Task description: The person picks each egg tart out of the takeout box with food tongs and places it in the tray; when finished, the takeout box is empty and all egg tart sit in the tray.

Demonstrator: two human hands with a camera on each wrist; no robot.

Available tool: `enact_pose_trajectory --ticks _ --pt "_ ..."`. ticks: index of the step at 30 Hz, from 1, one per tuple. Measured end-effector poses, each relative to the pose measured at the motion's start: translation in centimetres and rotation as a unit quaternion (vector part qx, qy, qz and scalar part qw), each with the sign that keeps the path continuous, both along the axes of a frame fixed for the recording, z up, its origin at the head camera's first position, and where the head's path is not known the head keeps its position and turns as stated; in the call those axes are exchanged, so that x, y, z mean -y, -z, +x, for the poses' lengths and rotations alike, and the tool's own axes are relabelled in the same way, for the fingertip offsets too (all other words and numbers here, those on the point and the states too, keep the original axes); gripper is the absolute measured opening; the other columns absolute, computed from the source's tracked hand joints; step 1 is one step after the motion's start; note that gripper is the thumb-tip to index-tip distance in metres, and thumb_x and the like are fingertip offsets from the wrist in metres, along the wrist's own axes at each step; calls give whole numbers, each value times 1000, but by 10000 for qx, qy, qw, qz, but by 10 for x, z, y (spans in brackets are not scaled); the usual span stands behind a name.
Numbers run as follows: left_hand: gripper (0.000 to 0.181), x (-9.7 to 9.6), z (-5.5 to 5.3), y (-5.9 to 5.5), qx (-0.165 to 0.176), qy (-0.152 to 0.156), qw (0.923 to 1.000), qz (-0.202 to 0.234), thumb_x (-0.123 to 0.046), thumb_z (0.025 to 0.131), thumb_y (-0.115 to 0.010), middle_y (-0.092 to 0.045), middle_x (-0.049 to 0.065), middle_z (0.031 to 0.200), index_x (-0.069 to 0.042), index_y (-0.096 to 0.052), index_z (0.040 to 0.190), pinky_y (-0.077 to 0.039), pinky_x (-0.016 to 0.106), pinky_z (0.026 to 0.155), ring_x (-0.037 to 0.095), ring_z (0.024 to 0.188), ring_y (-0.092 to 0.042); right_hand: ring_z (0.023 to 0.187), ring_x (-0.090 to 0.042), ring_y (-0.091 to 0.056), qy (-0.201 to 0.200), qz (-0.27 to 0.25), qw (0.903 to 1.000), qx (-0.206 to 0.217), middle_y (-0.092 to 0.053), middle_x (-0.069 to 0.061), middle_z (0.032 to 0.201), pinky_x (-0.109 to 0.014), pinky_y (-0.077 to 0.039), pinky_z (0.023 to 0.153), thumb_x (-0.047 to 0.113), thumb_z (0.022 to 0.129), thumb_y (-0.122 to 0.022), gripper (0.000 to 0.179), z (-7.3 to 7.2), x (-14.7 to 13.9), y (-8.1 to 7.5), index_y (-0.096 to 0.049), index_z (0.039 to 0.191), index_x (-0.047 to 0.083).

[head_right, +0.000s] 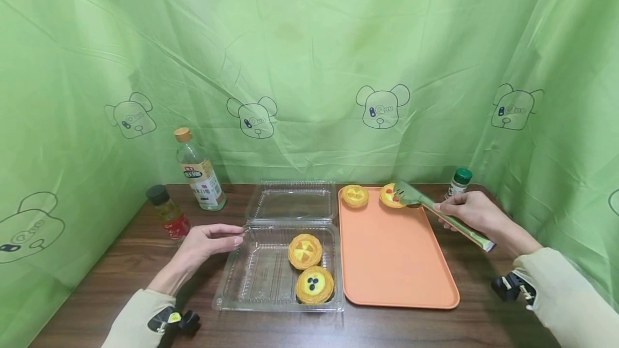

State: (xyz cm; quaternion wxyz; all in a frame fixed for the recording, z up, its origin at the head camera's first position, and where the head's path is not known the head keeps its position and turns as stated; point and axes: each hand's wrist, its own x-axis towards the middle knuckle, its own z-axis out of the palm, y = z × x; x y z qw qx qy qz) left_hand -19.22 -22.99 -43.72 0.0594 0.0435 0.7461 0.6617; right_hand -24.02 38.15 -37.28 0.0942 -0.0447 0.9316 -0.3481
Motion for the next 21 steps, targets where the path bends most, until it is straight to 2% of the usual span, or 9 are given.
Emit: enact_pose_trajectory --ticks 5,9,21 --pt "38 0 0 -1 32 14 10000 57 -6 90 -86 -77 19 114 9 -74 123 -63 33 88 17 96 -76 76 -18 -72 15 -283 9996 66 -78 -11 93 -30 -59 62 25 108 -62 42 0 -1 4 -70 127 -12" --pt "38 0 0 0 51 16 10000 72 -5 90 -86 -77 20 114 10 -74 123 -63 34 88 17 96 -76 76 -18 -72 -12 -316 9995 85 -78 -11 93 -30 -59 62 24 109 -61 42 0 -1 7 -69 128 -13" --pt "38 0 0 1 61 -22 10000 26 -7 89 -87 -77 18 113 8 -75 122 -63 33 87 17 95 -77 76 -20 -72 5 -546 9984 163 -78 -14 92 -31 -59 62 27 109 -62 44 -1 1 10 -71 120 -15"
